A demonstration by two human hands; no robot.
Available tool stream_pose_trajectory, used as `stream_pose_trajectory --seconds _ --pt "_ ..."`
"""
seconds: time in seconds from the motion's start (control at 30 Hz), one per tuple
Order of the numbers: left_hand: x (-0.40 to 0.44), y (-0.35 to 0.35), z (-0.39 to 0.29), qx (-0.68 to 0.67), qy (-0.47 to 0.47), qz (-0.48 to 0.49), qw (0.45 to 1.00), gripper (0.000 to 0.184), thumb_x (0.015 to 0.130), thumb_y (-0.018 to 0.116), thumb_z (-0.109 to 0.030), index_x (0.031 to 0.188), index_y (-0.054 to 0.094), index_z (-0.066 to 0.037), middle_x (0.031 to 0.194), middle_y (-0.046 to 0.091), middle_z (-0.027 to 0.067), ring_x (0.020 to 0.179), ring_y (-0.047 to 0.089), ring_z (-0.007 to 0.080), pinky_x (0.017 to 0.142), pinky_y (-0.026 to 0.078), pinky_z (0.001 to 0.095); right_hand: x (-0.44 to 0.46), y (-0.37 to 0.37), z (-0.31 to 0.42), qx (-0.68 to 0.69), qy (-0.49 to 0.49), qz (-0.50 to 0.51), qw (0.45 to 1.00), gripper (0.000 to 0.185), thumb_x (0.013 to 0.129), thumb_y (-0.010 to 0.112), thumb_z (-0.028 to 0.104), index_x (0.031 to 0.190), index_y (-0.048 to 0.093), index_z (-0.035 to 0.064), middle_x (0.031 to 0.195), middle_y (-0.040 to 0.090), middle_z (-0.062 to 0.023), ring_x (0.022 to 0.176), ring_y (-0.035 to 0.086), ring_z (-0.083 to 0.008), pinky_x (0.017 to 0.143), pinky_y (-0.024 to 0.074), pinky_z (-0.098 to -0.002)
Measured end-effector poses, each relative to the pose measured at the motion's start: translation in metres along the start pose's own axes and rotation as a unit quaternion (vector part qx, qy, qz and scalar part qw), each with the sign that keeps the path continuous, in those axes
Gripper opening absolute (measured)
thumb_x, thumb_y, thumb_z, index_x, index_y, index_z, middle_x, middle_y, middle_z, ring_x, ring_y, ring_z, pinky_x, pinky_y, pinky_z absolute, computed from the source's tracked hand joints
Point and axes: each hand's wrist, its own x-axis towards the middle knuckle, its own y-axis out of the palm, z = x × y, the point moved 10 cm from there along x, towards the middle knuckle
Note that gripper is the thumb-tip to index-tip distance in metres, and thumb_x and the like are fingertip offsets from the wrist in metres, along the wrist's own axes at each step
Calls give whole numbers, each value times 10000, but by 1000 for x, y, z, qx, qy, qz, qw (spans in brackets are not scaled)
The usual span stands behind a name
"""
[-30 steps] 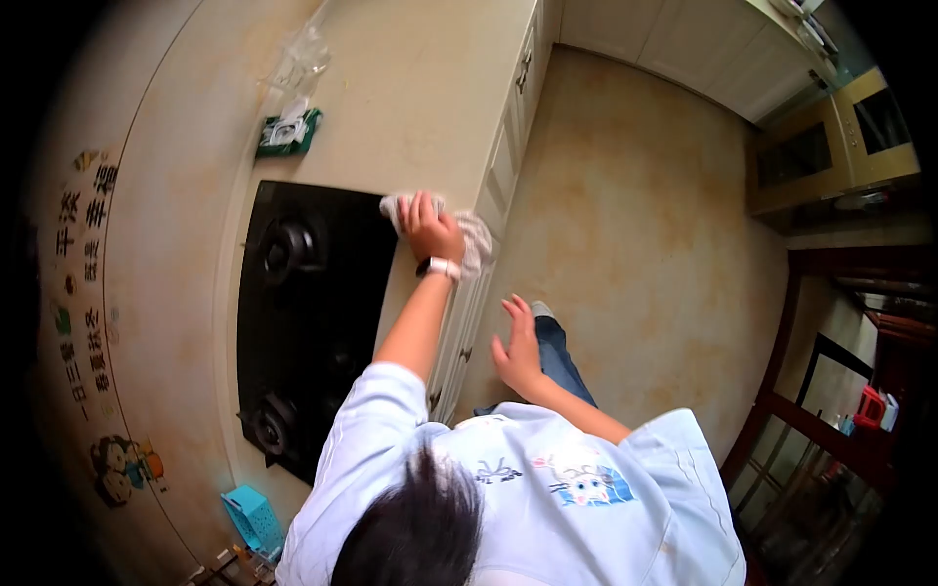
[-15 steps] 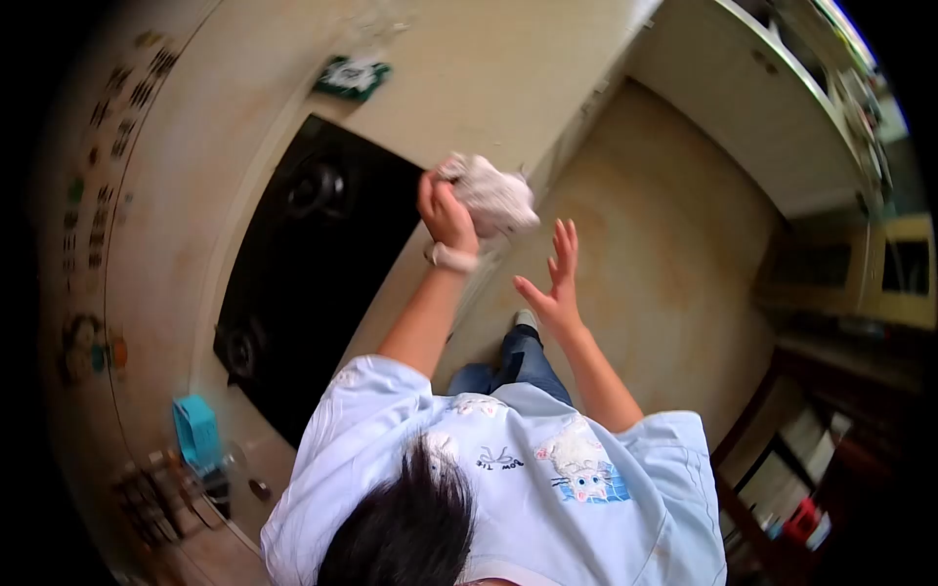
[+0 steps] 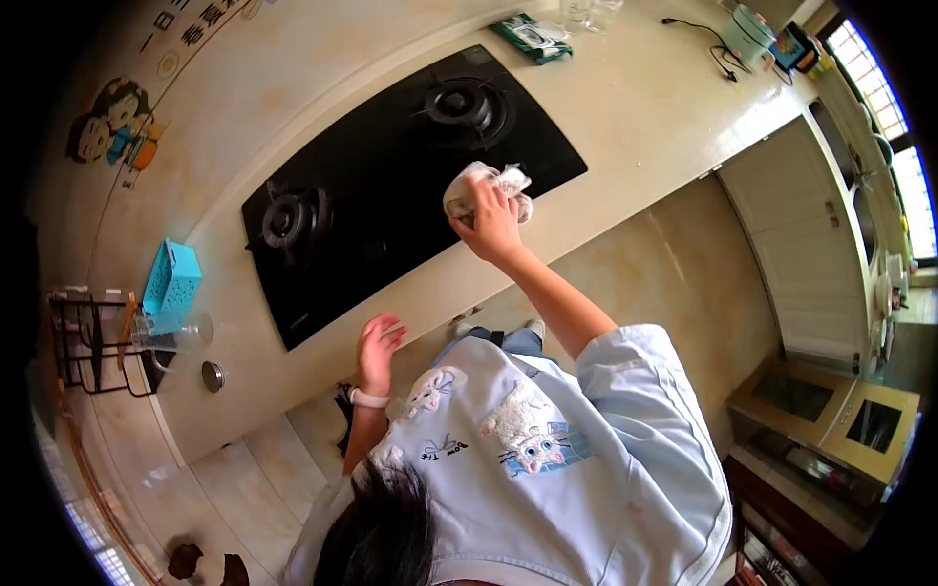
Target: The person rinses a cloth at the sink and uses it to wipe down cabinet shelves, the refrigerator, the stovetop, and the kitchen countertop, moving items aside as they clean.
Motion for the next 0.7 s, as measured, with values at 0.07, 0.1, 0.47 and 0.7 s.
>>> stream_pose_trajectory --seconds 0.07,0.1,0.47,0.7 --pt "-17 -75 21 -81 2 -98 992 359 909 421 -295 1164 490 -52 1086 561 91 944 572 211 819 410 311 1 17 25 -203 -151 -28 967 654 708 668 372 1292 407 235 1303 415 -102 1221 350 -360 1009 208 -543" --pt "-27 -103 27 -90 -4 -144 986 349 907 419 -302 1142 504 -59 1071 563 87 941 568 210 818 409 319 4 20 21 -231 -150 -37 961 584 702 664 359 1243 450 303 1247 456 -62 1166 392 -348 934 279 -547" --pt "-8 -100 39 -168 -67 -115 977 401 884 409 -362 1073 529 -30 1043 567 90 934 535 218 825 416 344 27 18 -6 -210 -123 4 970 565 625 693 230 1163 522 222 1186 496 -61 1049 473 -322 860 386 -473" --pt "-25 -118 -1 -181 23 -225 957 408 873 429 -385 1046 531 -30 1031 558 91 931 530 211 832 402 327 95 -90 -135 -262 119 -80 955 531 666 688 261 1171 525 255 1203 532 -1 1093 475 -317 912 372 -462"
